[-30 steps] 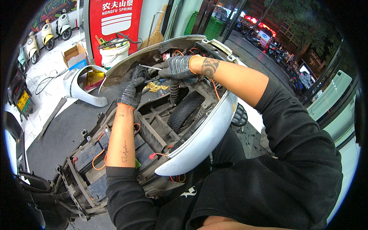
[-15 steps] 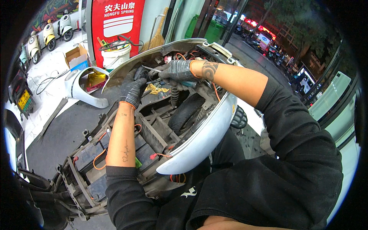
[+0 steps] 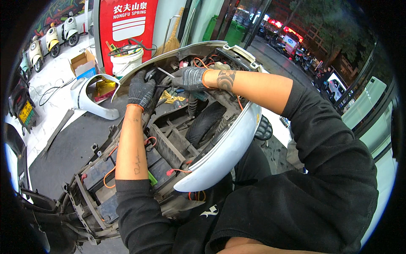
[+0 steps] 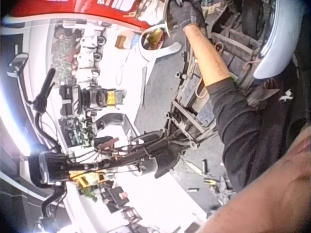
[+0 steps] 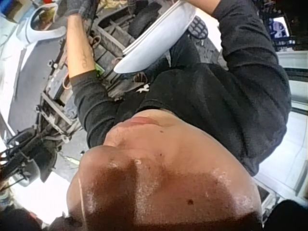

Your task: The person works on the internal components of a light-blue scooter with its seat removed. They use a screwdriver to remove fasteners, disconnect and reconnect wiring near the battery, and reposition the seat shell. The person also handles a black seat cushion and places it back onto the scooter frame.

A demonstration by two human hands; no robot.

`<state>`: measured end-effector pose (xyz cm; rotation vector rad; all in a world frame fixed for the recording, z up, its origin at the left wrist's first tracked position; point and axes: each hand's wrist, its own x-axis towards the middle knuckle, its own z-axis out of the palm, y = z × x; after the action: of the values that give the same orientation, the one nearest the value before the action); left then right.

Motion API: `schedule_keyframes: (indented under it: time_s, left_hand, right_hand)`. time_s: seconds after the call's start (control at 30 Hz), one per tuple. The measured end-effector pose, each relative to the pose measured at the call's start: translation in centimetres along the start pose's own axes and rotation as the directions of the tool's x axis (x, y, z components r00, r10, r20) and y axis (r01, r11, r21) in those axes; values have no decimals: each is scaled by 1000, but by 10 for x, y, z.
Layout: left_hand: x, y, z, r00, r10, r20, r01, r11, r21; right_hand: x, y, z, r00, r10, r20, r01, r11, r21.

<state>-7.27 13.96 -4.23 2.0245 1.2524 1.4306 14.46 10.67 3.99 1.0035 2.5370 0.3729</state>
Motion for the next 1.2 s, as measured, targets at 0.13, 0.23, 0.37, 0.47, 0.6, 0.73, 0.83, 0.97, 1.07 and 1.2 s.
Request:
schedule_keyframes:
  time_s: [0.13,0.23,0.37,0.47,0.6,0.73,0.83,0.97,1.07,1.2]
  left_hand:
    - [-3,-3,9,998,23,-66,-28,997,-73]
    - [-6,-4,15,997,-21,-73,19,1000,-21]
    - [-4,-15,17,999,-45,-26,40,989,-146]
    - [1,-24,20,995,-87,-45,83,992,-91]
    - [2,-35,25,996,-47,-74,34,986,-164]
    - [5,-44,29,996,-11,-83,0,991,-131]
    - [10,-51,32,998,-6,-56,0,995,-101]
    - [12,-57,34,999,-31,5,32,983,-178]
    - [11,-57,32,999,-29,21,33,977,-211]
    - [9,-54,31,999,-49,23,52,978,-203]
  right_hand:
    - [5,7,17,994,108,-19,-89,899,430]
    - [4,-2,13,998,-36,-50,35,999,-22]
    - [-3,-21,-25,993,91,80,-106,970,219]
    - [-7,-29,-51,954,130,269,-199,948,248]
    - [7,-33,-52,978,4,208,-24,995,92]
    - [17,-30,-31,990,69,126,-80,994,79]
    - [21,-25,-19,996,71,51,-79,984,160]
    - [30,-18,-9,977,129,169,-153,979,136]
    - [39,-15,1,967,162,199,-174,984,47]
    - [43,-14,9,977,144,159,-155,986,61]
